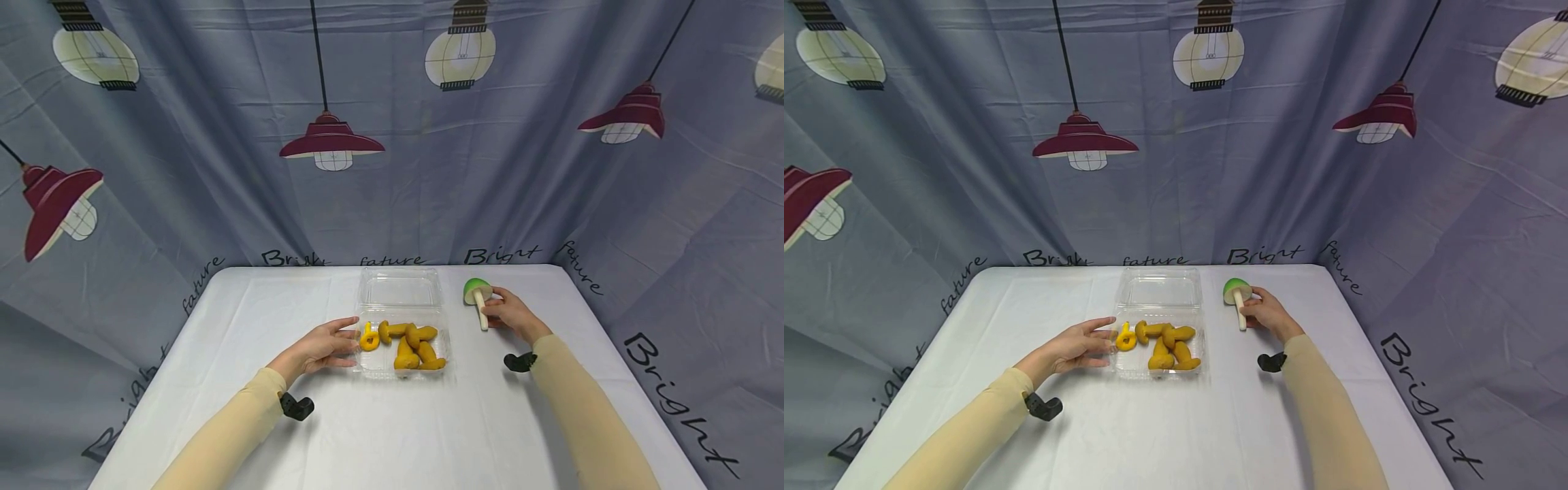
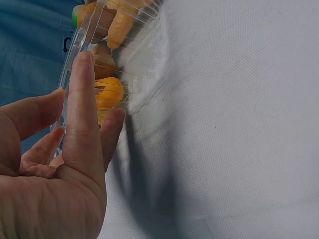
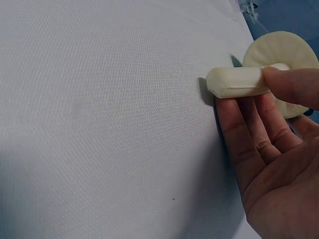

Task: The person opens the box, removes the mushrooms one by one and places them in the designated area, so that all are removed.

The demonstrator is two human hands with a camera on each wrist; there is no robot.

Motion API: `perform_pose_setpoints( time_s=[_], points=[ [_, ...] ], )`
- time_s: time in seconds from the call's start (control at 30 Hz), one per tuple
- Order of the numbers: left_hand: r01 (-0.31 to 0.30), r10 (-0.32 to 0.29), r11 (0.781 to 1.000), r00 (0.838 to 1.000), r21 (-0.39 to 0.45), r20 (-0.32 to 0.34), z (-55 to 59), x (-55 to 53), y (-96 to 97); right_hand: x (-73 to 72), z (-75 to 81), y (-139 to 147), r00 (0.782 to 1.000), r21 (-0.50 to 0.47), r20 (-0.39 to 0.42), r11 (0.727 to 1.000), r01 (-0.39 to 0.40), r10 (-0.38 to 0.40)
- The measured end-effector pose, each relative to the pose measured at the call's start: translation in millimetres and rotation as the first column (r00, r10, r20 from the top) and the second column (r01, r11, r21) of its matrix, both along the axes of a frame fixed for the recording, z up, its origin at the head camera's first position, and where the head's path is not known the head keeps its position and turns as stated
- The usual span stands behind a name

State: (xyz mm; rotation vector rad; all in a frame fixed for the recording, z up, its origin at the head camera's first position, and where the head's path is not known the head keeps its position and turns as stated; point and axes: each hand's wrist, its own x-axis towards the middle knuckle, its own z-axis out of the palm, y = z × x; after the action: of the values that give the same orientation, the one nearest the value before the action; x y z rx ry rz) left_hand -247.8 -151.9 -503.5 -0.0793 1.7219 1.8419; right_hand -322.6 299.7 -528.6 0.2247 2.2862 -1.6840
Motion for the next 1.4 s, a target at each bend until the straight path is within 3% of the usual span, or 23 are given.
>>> perform_pose_setpoints(
  time_s=[1.4],
  points=[
    [0.004, -0.004, 1.0, 1.0, 0.003, -0.002, -1.5, -0.9, -0.4, 2.9, 7.1, 8.6, 0.999, 0.078, 0.046, 0.997, 0.012, -0.015]
  ],
)
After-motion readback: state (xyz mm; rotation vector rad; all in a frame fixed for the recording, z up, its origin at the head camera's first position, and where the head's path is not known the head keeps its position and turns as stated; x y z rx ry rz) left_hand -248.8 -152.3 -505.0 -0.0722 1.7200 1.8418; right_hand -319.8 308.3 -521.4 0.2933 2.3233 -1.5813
